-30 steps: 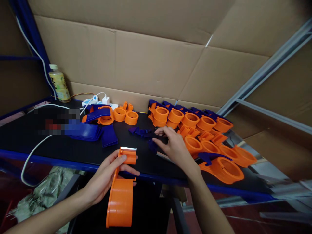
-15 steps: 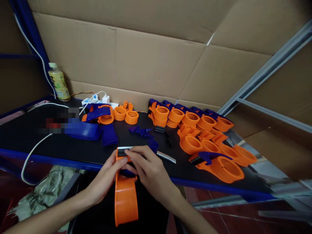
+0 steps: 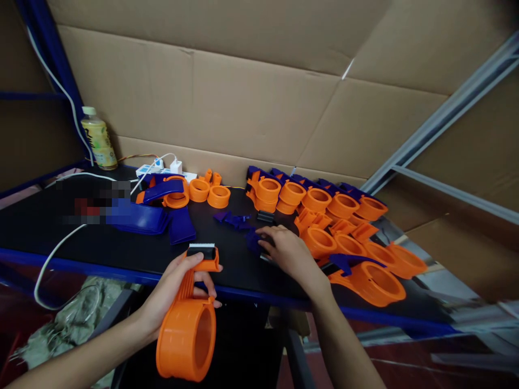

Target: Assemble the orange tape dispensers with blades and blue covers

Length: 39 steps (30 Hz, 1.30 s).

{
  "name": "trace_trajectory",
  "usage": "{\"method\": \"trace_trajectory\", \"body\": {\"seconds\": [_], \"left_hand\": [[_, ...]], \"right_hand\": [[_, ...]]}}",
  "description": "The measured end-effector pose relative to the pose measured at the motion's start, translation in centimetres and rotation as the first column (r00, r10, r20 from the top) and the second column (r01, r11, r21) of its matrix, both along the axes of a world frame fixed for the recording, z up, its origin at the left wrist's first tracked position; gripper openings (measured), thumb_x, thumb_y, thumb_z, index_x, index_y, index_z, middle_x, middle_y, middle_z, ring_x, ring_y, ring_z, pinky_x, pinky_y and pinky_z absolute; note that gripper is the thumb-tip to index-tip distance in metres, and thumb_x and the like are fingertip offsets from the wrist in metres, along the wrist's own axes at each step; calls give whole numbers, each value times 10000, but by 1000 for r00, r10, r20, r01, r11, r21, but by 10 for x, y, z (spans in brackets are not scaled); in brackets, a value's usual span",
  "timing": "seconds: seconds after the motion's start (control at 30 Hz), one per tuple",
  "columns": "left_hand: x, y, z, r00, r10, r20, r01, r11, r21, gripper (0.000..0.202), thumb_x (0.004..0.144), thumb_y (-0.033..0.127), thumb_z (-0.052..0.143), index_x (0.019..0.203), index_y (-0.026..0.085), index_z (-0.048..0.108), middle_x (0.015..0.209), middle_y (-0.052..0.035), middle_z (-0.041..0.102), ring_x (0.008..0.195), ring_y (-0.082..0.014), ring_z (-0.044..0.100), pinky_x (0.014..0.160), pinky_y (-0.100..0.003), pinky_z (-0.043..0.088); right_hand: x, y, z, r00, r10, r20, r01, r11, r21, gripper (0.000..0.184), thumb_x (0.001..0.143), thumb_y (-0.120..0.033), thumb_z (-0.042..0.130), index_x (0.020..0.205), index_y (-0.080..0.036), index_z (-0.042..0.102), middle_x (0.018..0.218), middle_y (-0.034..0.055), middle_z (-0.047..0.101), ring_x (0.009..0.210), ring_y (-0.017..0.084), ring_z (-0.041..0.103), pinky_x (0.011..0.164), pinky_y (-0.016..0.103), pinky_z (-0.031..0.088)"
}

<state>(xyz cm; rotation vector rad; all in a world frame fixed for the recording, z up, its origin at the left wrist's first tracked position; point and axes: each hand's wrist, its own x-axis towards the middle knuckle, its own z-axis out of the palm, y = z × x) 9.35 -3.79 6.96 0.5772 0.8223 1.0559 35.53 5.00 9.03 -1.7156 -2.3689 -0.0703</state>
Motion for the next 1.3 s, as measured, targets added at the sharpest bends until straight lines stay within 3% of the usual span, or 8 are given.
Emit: {"method": "trace_trajectory", "body": {"seconds": [0.17,0.6,0.77,0.87,1.0,1.1,1.2,1.3], "left_hand": [[0,0,0,1000,-26,-15,26,1000,12,297,911,377,633,1049,114,632,654,-40,695,542,-205,697,588,-329,612],[-2,2,4,996,-67,-57,69,997,35,395,951,386,573,1213,98,641,975,-196,785,622,-217,753,606,-285,601],[0,1,8,1000,-18,19,17,998,62,287,944,313,589,1171,154,665,1351,-181,668,956,-299,763,771,-388,635],[0,2,4,999,-1,54,-1,999,41,303,932,321,614,1199,180,629,1363,-173,664,910,-307,777,744,-402,635],[-3,3,-3,997,10,78,-6,999,-54,384,913,357,638,1241,170,568,1008,-158,799,682,-286,786,571,-308,594],[-7,2,-3,993,-18,113,27,996,-81,391,919,380,622,1224,138,581,819,-135,799,635,-281,778,517,-274,565],[-10,3,-2,991,-57,125,68,994,-83,369,912,382,630,1191,142,603,935,-154,804,657,-288,783,506,-286,567],[-14,5,-3,979,-130,155,147,984,-105,365,902,410,632,1129,124,637,1044,-173,791,689,-291,787,502,-287,568]], "right_hand": [[0,8,-5,1000,-5,-31,5,1000,3,179,915,-208,635,1061,-254,728,1029,42,727,981,207,656,790,294,490],[-8,11,-7,976,-21,-219,51,990,130,161,841,-206,646,997,-242,667,921,15,725,824,178,679,683,267,475],[-32,-11,-4,943,63,-326,-5,984,176,135,886,-200,601,1013,-221,640,933,31,737,834,179,703,719,280,512],[-55,-39,-3,877,238,-417,-161,964,212,128,893,-173,597,1005,-216,641,1005,48,737,898,191,709,761,296,541],[-81,-68,-8,758,386,-526,-299,922,246,179,920,-174,601,1083,-221,660,1157,74,712,1008,203,694,782,303,567],[-83,-72,-10,596,320,-736,-279,943,184,242,936,-228,626,1176,-243,655,1172,64,709,920,167,704,737,273,576],[-76,-63,-8,446,197,-873,-312,949,54,371,912,-275,682,1280,-261,637,1113,52,721,956,170,699,806,289,575],[-69,-55,-8,378,166,-911,-474,880,-36,429,846,-289,762,1266,-273,676,1243,65,676,1126,213,654,942,348,549]]}}
